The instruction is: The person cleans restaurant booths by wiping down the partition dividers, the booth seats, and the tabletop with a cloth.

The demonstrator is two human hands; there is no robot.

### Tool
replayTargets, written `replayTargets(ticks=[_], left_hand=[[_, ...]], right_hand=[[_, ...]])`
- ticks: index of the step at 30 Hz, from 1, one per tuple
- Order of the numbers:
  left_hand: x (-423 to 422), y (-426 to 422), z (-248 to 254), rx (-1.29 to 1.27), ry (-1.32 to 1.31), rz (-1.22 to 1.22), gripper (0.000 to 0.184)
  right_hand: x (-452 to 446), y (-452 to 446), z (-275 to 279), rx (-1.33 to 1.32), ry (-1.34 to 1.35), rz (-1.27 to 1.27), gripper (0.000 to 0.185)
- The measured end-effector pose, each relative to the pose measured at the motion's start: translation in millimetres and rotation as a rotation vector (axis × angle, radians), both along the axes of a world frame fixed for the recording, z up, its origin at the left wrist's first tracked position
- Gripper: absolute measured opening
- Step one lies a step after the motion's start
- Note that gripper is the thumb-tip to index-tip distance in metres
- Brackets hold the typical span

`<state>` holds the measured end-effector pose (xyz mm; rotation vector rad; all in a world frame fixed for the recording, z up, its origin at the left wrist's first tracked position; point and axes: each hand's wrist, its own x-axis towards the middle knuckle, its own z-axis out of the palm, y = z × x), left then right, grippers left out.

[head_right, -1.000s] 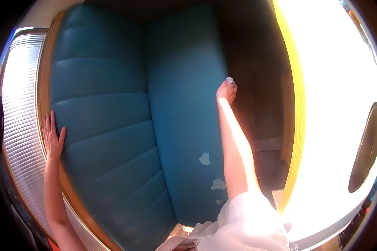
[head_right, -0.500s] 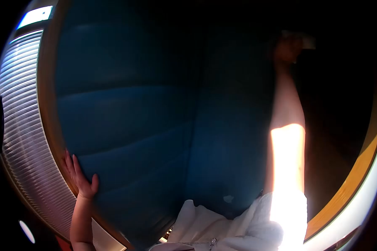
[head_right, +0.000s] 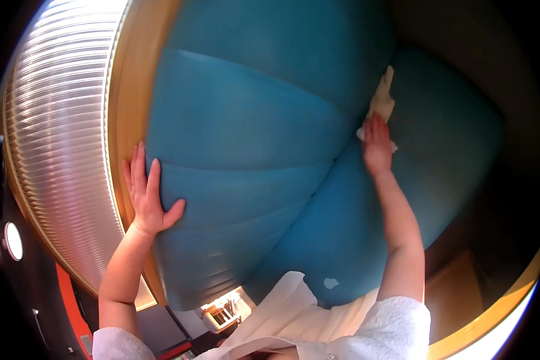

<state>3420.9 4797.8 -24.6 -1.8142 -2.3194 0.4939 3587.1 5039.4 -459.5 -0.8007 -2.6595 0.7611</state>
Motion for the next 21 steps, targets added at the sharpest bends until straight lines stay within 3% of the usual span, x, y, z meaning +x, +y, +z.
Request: replayTargets(ticks=[4, 9, 15, 17, 21], left_hand=[[11, 19, 4, 0.034, 0.032, -0.008, 0.076], [29, 1, 15, 0.043, 0.099, 0.043, 0.076], [83, -264, 6, -0.088, 0.039, 0.271, 0.076], [93, -311, -7, -0.006, 0.054, 0.304, 0.077], [82, -313, -19, 0.085, 0.103, 0.228, 0.075]], right_hand=[[70, -185, 0, -0.072, -0.098, 0.376, 0.054], [77, -185, 22, -0.080, -0.147, 0.451, 0.055], [79, -192, 11, -0.008, -0.103, 0.413, 0.060], [79, -196, 9, -0.010, -0.098, 0.419, 0.061], [74, -200, 12, 0.020, -0.091, 0.379, 0.061]])
